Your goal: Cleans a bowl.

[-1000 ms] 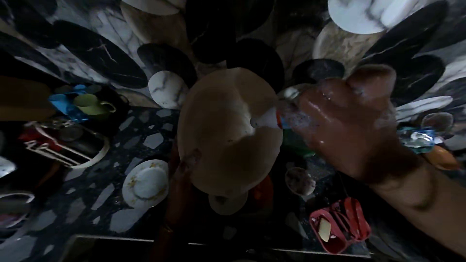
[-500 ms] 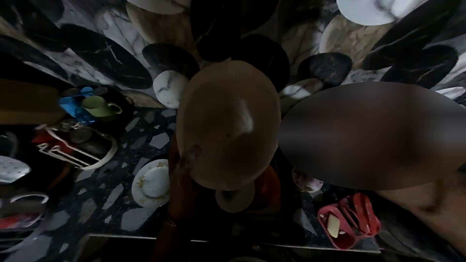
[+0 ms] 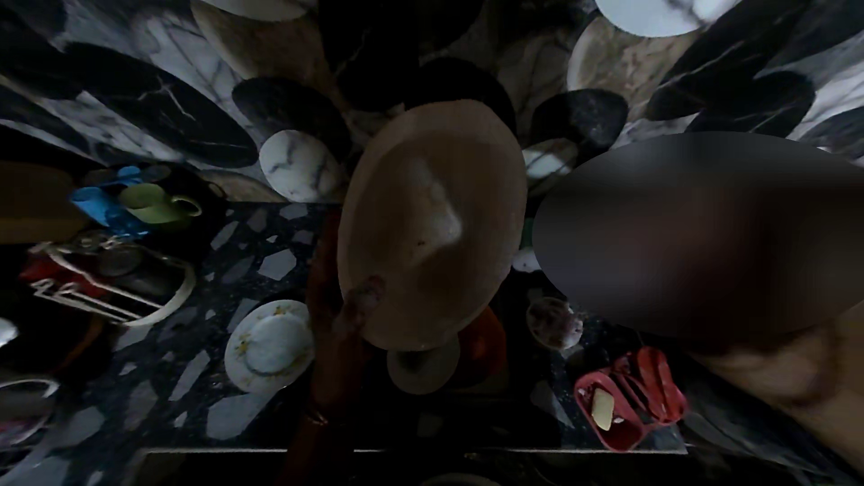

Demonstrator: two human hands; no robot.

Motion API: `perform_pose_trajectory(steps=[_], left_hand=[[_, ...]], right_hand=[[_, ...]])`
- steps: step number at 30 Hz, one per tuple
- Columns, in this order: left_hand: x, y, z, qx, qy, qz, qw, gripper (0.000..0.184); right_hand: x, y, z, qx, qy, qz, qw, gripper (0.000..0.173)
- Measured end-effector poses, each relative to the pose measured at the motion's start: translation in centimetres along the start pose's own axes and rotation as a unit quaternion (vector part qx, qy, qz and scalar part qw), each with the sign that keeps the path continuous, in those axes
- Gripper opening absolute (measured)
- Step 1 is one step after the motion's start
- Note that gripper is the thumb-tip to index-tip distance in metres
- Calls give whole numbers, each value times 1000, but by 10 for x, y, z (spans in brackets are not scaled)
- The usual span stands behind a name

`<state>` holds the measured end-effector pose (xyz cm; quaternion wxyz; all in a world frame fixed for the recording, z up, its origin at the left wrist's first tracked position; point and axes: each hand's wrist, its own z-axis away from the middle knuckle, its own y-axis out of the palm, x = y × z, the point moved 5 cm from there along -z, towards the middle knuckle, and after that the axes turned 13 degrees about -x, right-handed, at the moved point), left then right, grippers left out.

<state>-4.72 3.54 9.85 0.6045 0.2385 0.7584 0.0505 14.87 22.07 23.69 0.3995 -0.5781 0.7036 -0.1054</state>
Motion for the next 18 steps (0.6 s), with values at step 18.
perform_pose_trajectory(steps=[18], left_hand=[[10,22,6,-9,-17,9,1000,80]], right_hand=[[20,-3,4,-47,-31,-44,997,25]])
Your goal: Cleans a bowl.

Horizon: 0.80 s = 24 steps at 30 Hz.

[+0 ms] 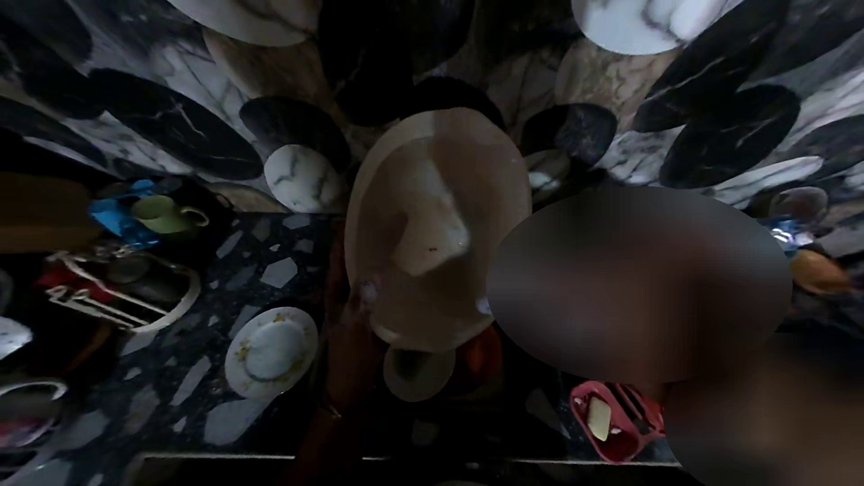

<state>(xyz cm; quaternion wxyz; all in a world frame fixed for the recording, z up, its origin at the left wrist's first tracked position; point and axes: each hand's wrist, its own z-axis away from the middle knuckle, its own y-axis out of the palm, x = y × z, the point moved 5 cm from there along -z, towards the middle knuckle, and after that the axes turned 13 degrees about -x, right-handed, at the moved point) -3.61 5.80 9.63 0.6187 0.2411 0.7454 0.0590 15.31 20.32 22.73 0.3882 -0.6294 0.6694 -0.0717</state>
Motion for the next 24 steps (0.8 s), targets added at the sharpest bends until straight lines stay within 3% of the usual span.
perform_pose_trajectory(steps=[3,7,13,16,19,24], left_hand=[[10,9,5,-14,-52,27,998,65],[17,21,11,1,-95,61,994,73],[19,17,15,9,-87,47,995,76],[16,14,14,7,-76,39,996,74],[14,14,13,-9,-81,34,996,65],[14,17,10,-11,-83,37,996,57]], right_hand=[[11,12,-14,-30,-14,-2,999,22],[6,28,-39,-61,15,-11,998,21],[-29,11,-31,77,79,-3,994,36],[-36,11,-32,73,117,4,990,36],[-37,17,-28,66,96,22,993,29],[-31,24,-24,28,77,3,997,35]])
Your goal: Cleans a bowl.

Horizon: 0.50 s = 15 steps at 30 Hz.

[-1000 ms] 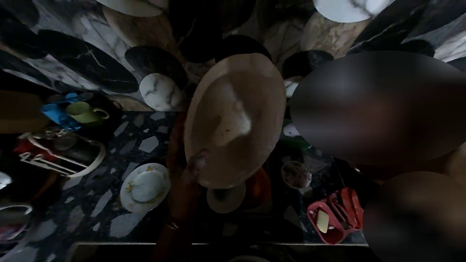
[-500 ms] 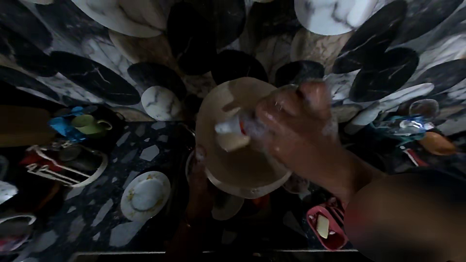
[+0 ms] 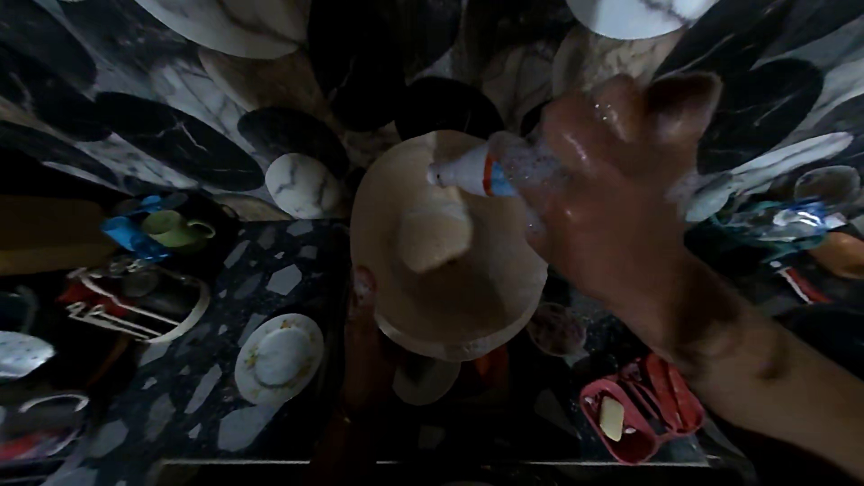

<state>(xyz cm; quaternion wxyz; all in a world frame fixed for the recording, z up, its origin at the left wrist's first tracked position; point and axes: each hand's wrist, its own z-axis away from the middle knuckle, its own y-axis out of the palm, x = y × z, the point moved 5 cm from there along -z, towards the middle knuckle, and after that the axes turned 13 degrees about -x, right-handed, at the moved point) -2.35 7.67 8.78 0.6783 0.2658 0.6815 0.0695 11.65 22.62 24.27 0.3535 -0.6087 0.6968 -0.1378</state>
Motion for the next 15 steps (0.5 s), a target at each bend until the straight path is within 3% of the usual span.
perform_pose_trajectory(steps=[11,15], left_hand=[[0,-3,-3,-16,-9,5,1000,53],[-4,-3,-4,-13,21,-24,999,53]], right_hand=[[-7,3,7,12,25,26,999,32],[-3,7,6,-16,25,31,999,29]])
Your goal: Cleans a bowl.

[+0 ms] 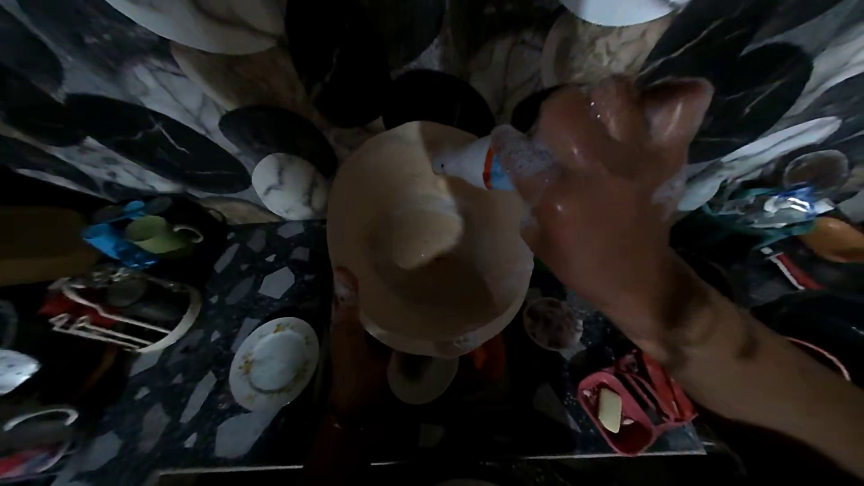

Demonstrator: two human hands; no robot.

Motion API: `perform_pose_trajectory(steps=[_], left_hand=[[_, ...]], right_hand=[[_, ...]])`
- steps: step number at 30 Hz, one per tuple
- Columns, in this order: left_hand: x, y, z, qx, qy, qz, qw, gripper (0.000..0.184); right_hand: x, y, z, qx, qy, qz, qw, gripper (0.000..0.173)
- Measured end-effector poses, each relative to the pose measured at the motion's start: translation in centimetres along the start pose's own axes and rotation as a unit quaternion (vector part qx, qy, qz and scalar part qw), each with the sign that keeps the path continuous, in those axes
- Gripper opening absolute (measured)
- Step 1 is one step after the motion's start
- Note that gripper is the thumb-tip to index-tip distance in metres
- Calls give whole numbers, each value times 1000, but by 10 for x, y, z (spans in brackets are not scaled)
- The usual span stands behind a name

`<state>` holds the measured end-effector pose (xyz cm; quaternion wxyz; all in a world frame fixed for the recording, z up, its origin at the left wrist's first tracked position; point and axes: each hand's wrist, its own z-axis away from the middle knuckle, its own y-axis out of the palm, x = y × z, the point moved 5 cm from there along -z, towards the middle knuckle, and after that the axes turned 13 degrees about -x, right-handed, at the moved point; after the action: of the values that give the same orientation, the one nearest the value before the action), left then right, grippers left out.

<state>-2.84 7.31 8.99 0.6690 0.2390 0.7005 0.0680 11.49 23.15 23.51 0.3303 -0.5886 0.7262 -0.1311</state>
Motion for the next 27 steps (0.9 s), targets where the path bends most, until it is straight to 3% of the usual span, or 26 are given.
perform_pose_trajectory(steps=[3,6,13,19,22,27], left_hand=[[-2,1,0,6,1,8,1000,50],[0,1,-1,9,-26,49,998,52],[-2,-10,-4,-3,-4,15,1000,66],[-6,-10,-5,2,-7,24,1000,73],[-7,-10,-8,15,-3,42,999,73],[-8,-14,-11,16,10,46,999,70]], right_hand=[[9,3,-6,-18,-5,1,1000,24],[7,-4,-2,12,4,-9,1000,30],[-8,-7,-3,69,56,37,995,32],[-6,-5,4,59,54,54,995,22],[-12,6,-5,17,94,104,990,19],[-5,-1,5,53,72,88,992,20]])
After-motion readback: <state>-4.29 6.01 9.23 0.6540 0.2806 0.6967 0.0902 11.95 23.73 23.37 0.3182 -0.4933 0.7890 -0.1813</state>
